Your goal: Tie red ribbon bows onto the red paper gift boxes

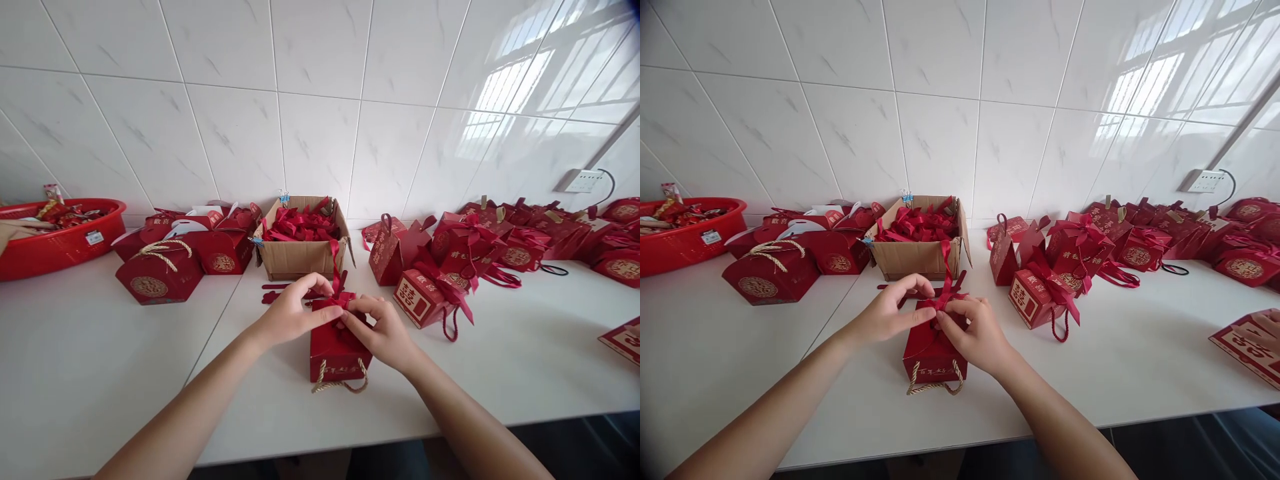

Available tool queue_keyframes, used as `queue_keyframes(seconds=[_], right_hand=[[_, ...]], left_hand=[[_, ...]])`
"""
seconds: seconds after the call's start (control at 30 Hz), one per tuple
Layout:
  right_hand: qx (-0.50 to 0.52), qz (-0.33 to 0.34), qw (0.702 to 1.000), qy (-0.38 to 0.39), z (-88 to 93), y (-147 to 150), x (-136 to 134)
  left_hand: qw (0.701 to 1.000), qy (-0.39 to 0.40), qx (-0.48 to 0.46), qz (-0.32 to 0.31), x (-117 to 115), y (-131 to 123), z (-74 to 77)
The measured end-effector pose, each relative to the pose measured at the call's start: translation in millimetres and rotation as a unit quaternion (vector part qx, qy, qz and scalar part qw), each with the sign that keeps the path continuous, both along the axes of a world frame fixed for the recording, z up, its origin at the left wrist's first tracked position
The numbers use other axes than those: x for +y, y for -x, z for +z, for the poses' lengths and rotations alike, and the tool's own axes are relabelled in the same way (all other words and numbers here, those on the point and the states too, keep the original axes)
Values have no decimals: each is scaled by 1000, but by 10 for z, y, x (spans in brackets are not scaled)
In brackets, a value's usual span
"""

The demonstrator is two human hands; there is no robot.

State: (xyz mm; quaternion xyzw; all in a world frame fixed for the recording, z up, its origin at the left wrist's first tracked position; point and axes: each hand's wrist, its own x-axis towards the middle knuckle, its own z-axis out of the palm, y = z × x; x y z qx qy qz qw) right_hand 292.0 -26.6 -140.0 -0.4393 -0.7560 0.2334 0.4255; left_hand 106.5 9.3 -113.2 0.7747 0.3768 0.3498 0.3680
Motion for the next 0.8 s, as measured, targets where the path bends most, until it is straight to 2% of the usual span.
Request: queue_keyframes(seconds=[0.1,0.2,0.3,0.5,0.63,0.73,0.8], right_hand=[[-17,0,1000,-2,10,-16,-6],[-24,17,1000,7,18,-28,-10],[-18,11,1000,13,15,-24,-13],[53,-11,998,43,9,11,-27],[99,-2,993,64,4,18,-24],[146,2,985,88,-20,18,-17],[160,2,982,96,-32,19,-16]], left_hand=[[1000,-12,28,5,-35,15,-76],[999,-14,-6,29,-57,-17,-114],[999,-28,-37,25,-66,-48,-151],[988,-135,-27,74,-130,-65,-231],[978,-194,-19,70,-172,-67,-260],[977,-204,-15,66,-190,-67,-260],[982,-179,-15,60,-200,-64,-248]])
